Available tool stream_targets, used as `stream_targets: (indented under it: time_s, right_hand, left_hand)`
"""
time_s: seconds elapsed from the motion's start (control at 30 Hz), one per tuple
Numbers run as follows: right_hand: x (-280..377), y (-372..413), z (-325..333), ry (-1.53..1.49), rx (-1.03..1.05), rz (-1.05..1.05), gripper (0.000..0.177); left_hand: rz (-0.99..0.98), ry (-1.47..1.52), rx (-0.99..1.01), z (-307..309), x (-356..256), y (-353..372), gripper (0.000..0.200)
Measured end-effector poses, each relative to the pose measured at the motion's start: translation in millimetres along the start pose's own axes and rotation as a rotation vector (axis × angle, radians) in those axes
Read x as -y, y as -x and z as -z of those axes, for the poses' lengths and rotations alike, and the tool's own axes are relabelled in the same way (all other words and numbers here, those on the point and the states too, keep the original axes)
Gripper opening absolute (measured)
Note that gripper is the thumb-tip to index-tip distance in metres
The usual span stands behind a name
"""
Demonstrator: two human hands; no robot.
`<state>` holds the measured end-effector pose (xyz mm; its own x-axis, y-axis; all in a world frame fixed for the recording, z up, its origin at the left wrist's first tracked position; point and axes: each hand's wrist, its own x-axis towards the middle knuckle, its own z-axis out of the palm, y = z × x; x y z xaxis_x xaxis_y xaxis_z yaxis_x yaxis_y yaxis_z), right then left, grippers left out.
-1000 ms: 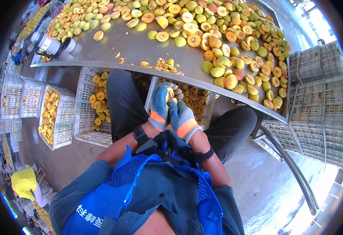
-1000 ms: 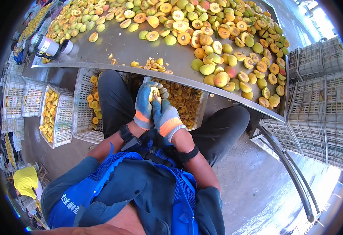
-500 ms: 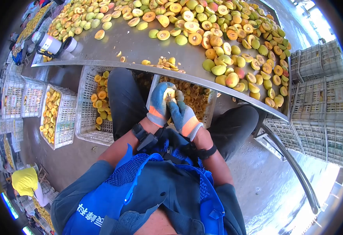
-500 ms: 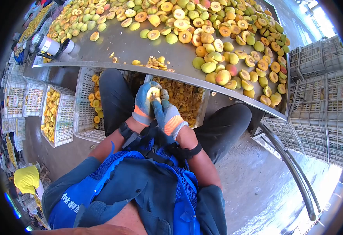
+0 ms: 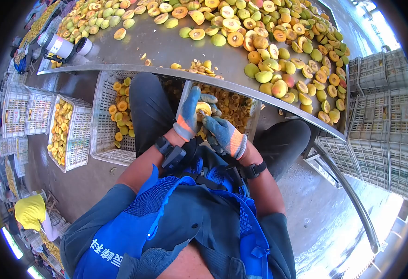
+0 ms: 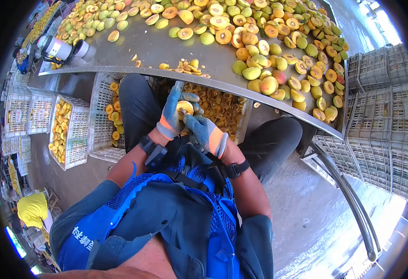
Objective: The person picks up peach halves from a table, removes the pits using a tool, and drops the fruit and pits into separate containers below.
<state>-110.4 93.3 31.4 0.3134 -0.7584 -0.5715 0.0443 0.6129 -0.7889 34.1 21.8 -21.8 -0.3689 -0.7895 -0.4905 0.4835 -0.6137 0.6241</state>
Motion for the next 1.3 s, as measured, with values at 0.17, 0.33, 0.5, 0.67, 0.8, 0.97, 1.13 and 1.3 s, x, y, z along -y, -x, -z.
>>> stream_targets:
  time_s: [0.17,0.33,0.5,0.67,0.8,0.97,1.13,1.3]
  right_hand:
    - [-18.9,-3.3,7.5,-0.226,0.180,-0.012,0.046]
    - [-23.8,-10.3,9.4,-0.094,0.120,0.074,0.046]
    - [-19.9,-5.3,14.6,-0.069,0.118,-0.006,0.047]
    - [-11.8,-3.5,18.1,0.017,0.139,-0.036,0.045]
    - [-42.7,-12.7,22.2,-0.264,0.262,0.081,0.042]
    - [-38.4,-11.4,22.0,-0.632,0.379,-0.140,0.039]
    - [-29.1,-16.4,9.3,-0.387,0.169,-0.050,0.042]
    - [-29.1,-19.4,6.5,-0.436,0.188,0.014,0.040]
  left_hand:
    - [-0.173,-0.079,0.040,7.3,9.6,3.2,0.038]
    - [-0.159,-0.099,0.018,3.0,12.0,2.8,0.040]
    - [-0.170,-0.167,0.039,5.0,21.7,-2.2,0.044]
    - [-0.241,-0.280,0.034,2.0,19.4,0.6,0.047]
    - [-0.196,-0.269,0.165,12.6,24.3,-8.9,0.050]
    - [-0.068,-0.150,0.224,10.0,21.5,-11.3,0.049]
    - [0.031,-0.006,0.064,3.7,13.7,-19.4,0.043]
    - [-0.024,-0.110,-0.100,-20.6,-25.0,0.5,0.040]
